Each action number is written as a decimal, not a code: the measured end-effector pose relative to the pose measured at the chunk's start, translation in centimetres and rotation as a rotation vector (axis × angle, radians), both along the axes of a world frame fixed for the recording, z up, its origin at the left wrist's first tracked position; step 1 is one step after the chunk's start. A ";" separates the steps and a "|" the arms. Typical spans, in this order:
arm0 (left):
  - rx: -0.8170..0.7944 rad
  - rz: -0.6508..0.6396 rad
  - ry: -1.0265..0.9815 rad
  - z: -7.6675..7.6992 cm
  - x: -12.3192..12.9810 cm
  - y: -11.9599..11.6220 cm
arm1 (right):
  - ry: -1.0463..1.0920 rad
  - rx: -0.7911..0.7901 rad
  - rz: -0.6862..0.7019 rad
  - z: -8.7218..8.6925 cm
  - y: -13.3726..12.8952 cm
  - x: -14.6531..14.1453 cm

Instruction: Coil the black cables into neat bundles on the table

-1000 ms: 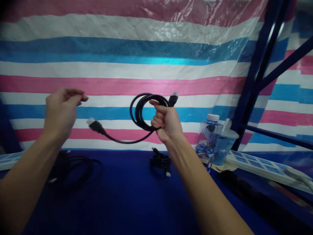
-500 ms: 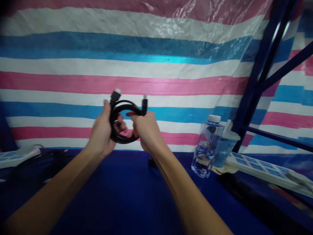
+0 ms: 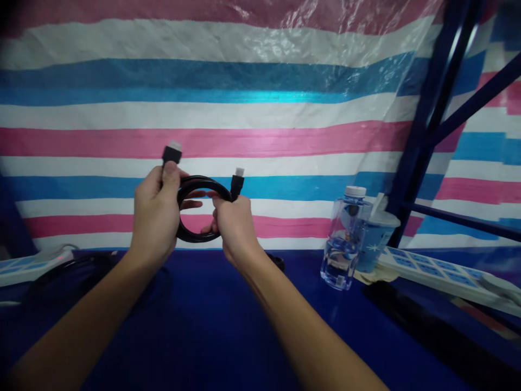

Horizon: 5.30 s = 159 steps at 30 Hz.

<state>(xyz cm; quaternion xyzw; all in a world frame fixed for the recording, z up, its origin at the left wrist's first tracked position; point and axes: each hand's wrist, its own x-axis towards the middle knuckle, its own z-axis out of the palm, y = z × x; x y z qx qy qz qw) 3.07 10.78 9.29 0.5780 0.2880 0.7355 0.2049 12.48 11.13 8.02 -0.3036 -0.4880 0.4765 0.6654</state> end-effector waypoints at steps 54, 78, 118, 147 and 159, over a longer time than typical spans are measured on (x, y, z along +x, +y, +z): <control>-0.263 -0.605 -0.435 3.8 -1.3 -1.9 | -0.026 0.150 0.498 2.4 -1.9 1.8; -0.161 -0.548 -0.453 1.7 0.9 -2.0 | 0.078 0.375 -0.020 2.7 -2.5 1.0; -0.189 -0.637 -0.460 -0.2 1.2 -1.1 | -0.478 0.525 -0.465 1.8 -2.4 0.8; 0.001 -0.563 -0.349 0.7 -0.5 -0.1 | -0.111 0.425 -0.203 1.2 -1.6 -0.4; 0.097 0.009 -0.003 0.7 -1.0 -0.4 | -0.356 0.423 -0.282 2.2 -2.7 0.2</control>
